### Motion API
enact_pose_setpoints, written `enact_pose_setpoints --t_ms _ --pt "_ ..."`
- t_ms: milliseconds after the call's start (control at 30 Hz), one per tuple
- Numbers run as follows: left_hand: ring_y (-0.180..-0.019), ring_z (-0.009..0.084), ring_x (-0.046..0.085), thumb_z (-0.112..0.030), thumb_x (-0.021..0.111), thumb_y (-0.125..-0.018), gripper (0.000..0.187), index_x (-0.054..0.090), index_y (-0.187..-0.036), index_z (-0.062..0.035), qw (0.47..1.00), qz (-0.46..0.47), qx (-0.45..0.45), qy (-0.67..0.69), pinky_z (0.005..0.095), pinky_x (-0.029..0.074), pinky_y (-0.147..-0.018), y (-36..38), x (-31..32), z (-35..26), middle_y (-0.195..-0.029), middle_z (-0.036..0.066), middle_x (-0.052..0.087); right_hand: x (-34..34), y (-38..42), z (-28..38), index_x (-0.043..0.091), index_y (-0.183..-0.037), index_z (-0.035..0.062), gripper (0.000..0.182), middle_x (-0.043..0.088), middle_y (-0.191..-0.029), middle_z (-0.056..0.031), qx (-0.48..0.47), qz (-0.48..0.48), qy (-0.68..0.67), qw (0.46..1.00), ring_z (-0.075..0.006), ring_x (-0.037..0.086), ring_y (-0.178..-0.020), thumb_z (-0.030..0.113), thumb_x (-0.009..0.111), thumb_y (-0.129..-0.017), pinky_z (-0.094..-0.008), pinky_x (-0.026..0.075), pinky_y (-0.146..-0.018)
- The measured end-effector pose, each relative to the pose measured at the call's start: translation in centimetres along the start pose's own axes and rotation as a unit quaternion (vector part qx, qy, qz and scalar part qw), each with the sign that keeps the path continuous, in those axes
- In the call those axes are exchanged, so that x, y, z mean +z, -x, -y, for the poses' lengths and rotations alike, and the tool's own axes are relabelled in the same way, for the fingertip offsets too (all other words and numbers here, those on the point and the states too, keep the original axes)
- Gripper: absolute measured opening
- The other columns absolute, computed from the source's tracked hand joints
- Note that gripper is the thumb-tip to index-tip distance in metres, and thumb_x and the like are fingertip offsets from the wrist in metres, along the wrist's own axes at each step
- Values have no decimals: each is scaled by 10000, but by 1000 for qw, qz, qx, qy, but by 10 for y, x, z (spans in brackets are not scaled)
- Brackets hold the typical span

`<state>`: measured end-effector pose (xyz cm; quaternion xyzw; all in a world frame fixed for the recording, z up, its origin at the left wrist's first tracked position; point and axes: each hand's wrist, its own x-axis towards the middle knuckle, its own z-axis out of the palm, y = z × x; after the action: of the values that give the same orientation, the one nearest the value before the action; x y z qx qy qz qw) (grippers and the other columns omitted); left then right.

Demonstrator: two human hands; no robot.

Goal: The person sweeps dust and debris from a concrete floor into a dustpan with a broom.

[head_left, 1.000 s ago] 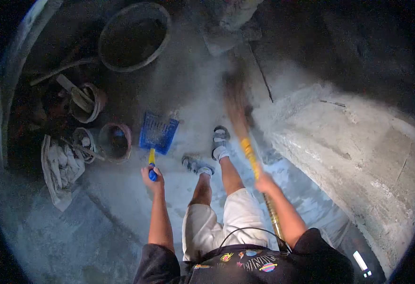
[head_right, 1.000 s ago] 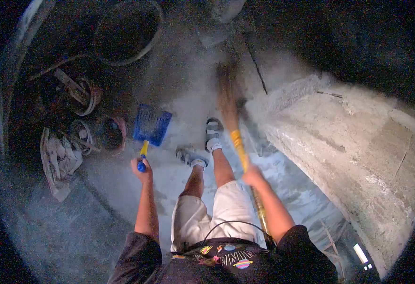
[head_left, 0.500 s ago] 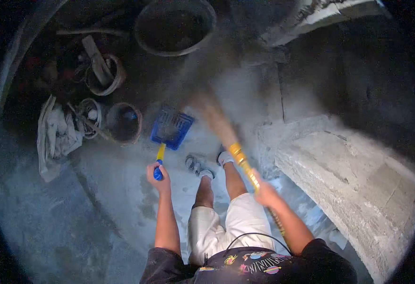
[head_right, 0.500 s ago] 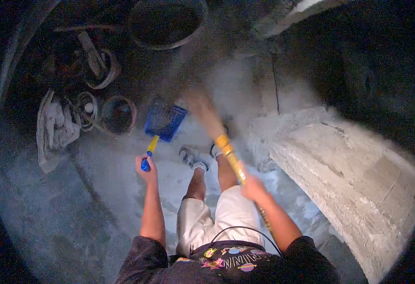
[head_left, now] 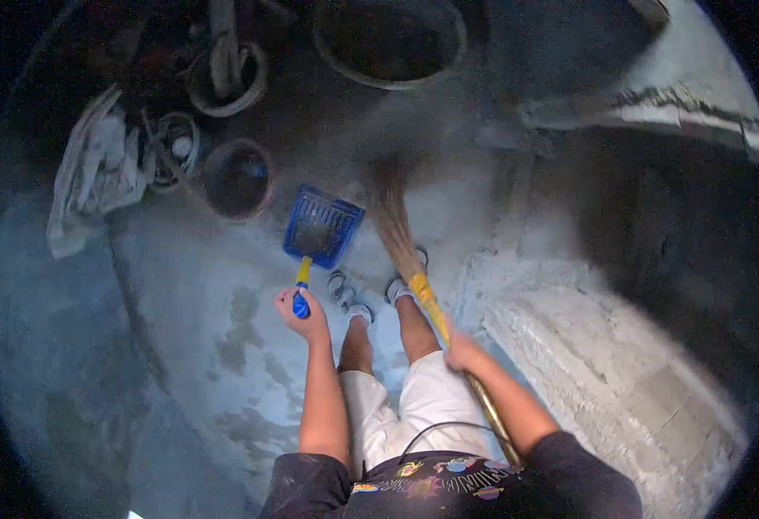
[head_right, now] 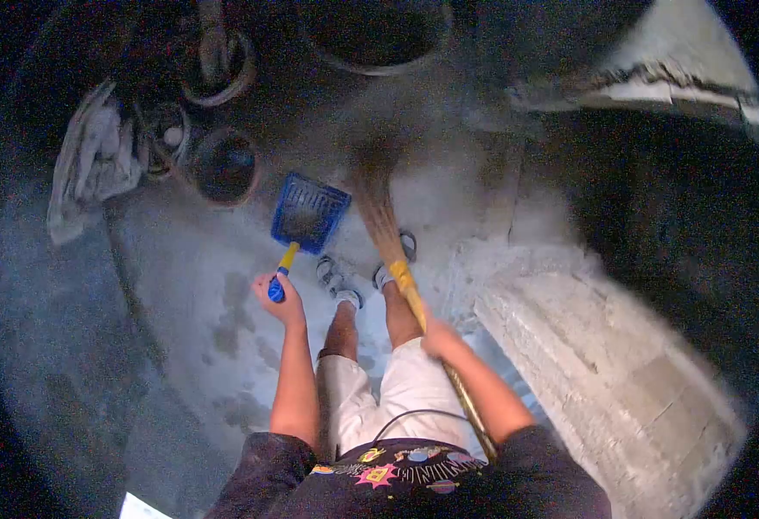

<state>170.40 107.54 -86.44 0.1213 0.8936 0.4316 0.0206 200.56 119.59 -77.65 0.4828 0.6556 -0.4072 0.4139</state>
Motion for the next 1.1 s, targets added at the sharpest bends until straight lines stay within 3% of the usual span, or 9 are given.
enact_pose_setpoints --t_ms 167,300,367,433,567,633,667,900,1100 --pt "-854 307 541 -66 600 -797 111 583 -846 31 1000 0 7 18 383 445 -768 -27 -5 -1 -908 155 530 -35 60 28 84 -1453 124 908 586 -1067 -281 11 21 -7 1000 -428 569 -990 64 575 -691 -464 462 -843" --pt "-798 295 554 -50 593 -804 105 582 -820 53 1000 1 -12 22 366 445 -738 -24 -23 3 -828 146 542 -84 67 -3 145 -1452 138 847 535 -1160 -300 -54 -184 -107 976 -429 528 -1083 46 542 -711 -423 438 -905" --pt "-781 289 556 -48 593 -805 106 584 -811 57 1000 -13 2 3 362 444 -727 -17 -30 -2 -806 144 544 -123 37 -9 159 -1448 104 822 480 -1246 -294 -36 -243 -116 962 -406 487 -1156 29 526 -716 -391 407 -955" --pt "-763 287 550 -45 595 -802 99 595 -804 54 995 -51 -80 2 360 440 -710 -10 -34 -18 -799 143 544 -152 -36 -39 187 -1441 120 793 549 -1157 -281 -86 -351 -79 929 -397 549 -1073 17 497 -719 -409 439 -903" --pt "-747 285 544 -44 595 -804 93 596 -815 48 994 -79 -78 -13 363 437 -699 -5 -27 -21 -800 139 541 -229 -105 37 306 -1351 66 661 603 -1018 -265 20 -228 -195 954 -412 584 -980 68 511 -723 -429 481 -827" --pt "-748 284 541 -48 592 -810 92 589 -817 44 993 -78 -77 -39 366 435 -700 5 -22 -16 -804 141 540 -185 -165 16 195 -1415 77 812 614 -977 -267 -6 -286 -5 958 -379 613 -928 95 573 -697 -447 490 -775" --pt "-748 284 541 -48 592 -810 92 589 -817 44 993 -79 -77 -38 366 435 -700 4 -17 -16 -804 141 540 -170 -164 29 191 -1415 77 817 610 -985 -270 -28 -255 -4 966 -390 606 -933 97 576 -694 -452 488 -784" --pt "-759 279 535 -59 586 -820 92 581 -816 33 998 -43 -34 -42 373 433 -701 -5 -9 0 -810 138 530 -16 -60 31 136 -1436 130 874 605 -1004 -267 -88 -28 137 986 -420 591 -932 33 578 -688 -478 474 -800" --pt "-747 270 538 -47 589 -815 86 586 -826 39 997 -42 -58 -24 360 436 -681 -12 -23 11 -809 134 527 -24 59 50 74 -1457 181 946 625 -920 -255 -50 100 127 986 -425 606 -856 34 588 -676 -488 481 -754"
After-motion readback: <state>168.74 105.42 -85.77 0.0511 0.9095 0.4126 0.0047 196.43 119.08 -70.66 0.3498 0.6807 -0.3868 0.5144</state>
